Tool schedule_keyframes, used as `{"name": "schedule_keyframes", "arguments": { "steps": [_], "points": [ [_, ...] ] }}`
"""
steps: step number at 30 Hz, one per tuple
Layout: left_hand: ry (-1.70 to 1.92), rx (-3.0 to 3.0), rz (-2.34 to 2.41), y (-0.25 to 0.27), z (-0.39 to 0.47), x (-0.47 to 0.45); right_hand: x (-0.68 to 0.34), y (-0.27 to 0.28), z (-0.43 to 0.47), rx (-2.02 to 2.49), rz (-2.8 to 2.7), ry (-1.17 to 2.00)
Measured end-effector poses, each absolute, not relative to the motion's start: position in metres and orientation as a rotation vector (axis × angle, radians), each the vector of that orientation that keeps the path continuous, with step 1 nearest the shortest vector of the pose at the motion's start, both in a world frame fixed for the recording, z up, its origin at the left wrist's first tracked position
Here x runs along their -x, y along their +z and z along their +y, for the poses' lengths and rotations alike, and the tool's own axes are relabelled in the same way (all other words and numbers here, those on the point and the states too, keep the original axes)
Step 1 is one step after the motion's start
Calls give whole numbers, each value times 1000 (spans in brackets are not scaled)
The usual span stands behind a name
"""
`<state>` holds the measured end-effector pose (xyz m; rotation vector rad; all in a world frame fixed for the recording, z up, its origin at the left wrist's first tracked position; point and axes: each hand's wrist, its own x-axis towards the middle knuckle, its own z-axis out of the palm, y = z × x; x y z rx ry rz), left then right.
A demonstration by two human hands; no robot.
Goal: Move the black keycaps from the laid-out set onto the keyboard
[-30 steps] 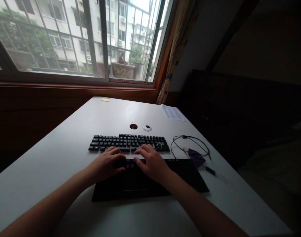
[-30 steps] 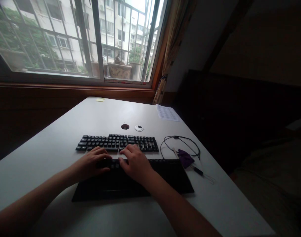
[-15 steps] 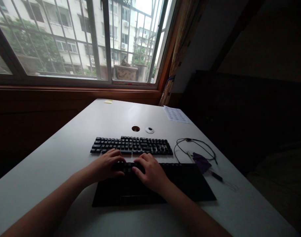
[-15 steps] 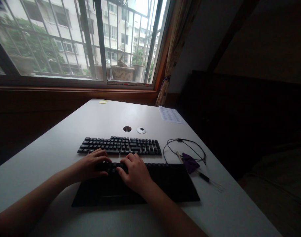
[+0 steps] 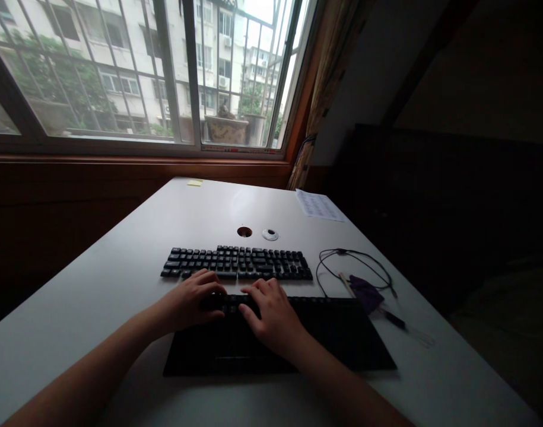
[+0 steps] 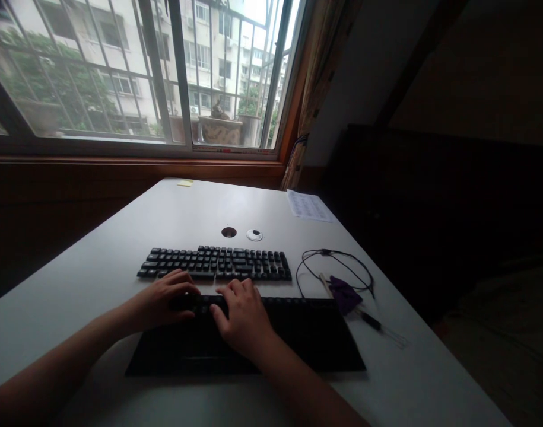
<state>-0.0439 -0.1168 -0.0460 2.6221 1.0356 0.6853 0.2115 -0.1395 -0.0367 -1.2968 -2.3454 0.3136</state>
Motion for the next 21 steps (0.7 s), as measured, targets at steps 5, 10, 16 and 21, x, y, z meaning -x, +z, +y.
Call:
{"name": "schedule_keyframes", "arguments": {
  "steps": [5,10,16,21],
  "points": [
    [689,-2639,1032,-47,-117,44,-211,-37,-139,1287,-2324,341],
    [689,-2637,1032,-48,-117,45,-212,-38,-137,1274,-2312,350],
    [724,-2645,1020,-50,-115,45,-211,-35,-139,1263,-2327,348],
    [729,-2635,1007,-48,-116,44,-213,-36,-141,1249,-2341,310]
  ]
}}
